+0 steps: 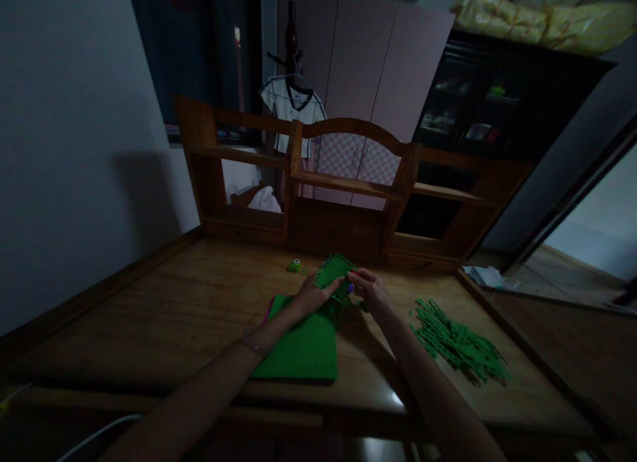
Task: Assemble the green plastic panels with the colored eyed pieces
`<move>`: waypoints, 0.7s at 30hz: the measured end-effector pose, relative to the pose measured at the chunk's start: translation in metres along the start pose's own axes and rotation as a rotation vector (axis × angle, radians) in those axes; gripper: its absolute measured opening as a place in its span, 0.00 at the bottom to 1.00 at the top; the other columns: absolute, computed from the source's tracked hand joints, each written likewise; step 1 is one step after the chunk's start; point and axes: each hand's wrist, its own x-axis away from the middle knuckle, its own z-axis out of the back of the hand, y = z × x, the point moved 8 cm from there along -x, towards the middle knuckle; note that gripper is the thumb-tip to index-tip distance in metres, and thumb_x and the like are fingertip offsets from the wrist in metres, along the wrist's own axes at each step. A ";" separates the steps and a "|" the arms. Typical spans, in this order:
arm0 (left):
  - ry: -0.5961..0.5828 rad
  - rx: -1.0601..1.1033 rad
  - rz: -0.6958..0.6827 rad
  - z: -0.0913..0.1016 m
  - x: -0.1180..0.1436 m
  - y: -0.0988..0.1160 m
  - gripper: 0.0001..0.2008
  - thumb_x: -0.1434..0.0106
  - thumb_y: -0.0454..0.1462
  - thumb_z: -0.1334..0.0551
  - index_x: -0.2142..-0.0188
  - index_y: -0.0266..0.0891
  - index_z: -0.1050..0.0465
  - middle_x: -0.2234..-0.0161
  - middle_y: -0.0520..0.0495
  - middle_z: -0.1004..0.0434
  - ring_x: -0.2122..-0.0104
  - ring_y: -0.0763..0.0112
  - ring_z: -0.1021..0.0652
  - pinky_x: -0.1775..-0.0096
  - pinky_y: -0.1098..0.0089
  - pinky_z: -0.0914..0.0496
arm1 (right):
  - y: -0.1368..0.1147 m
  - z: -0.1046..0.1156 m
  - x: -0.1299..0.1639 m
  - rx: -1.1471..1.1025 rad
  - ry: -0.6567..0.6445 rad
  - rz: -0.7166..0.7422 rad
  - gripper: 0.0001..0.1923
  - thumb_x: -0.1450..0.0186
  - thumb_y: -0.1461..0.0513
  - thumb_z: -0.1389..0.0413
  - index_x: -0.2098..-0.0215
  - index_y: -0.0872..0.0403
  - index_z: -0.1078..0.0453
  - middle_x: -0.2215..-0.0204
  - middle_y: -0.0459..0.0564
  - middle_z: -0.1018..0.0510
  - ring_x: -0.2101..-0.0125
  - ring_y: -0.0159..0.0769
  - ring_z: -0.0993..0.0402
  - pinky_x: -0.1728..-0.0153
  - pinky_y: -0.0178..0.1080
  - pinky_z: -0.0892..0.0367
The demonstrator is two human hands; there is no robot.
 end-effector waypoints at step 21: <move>0.101 -0.170 -0.101 0.013 -0.003 0.000 0.18 0.37 0.49 0.47 0.63 0.40 0.26 0.65 0.47 0.22 0.63 0.66 0.24 0.61 0.69 0.32 | 0.013 -0.009 -0.009 -0.006 -0.118 0.065 0.16 0.51 0.56 0.33 0.67 0.53 0.28 0.73 0.44 0.27 0.77 0.27 0.34 0.74 0.31 0.39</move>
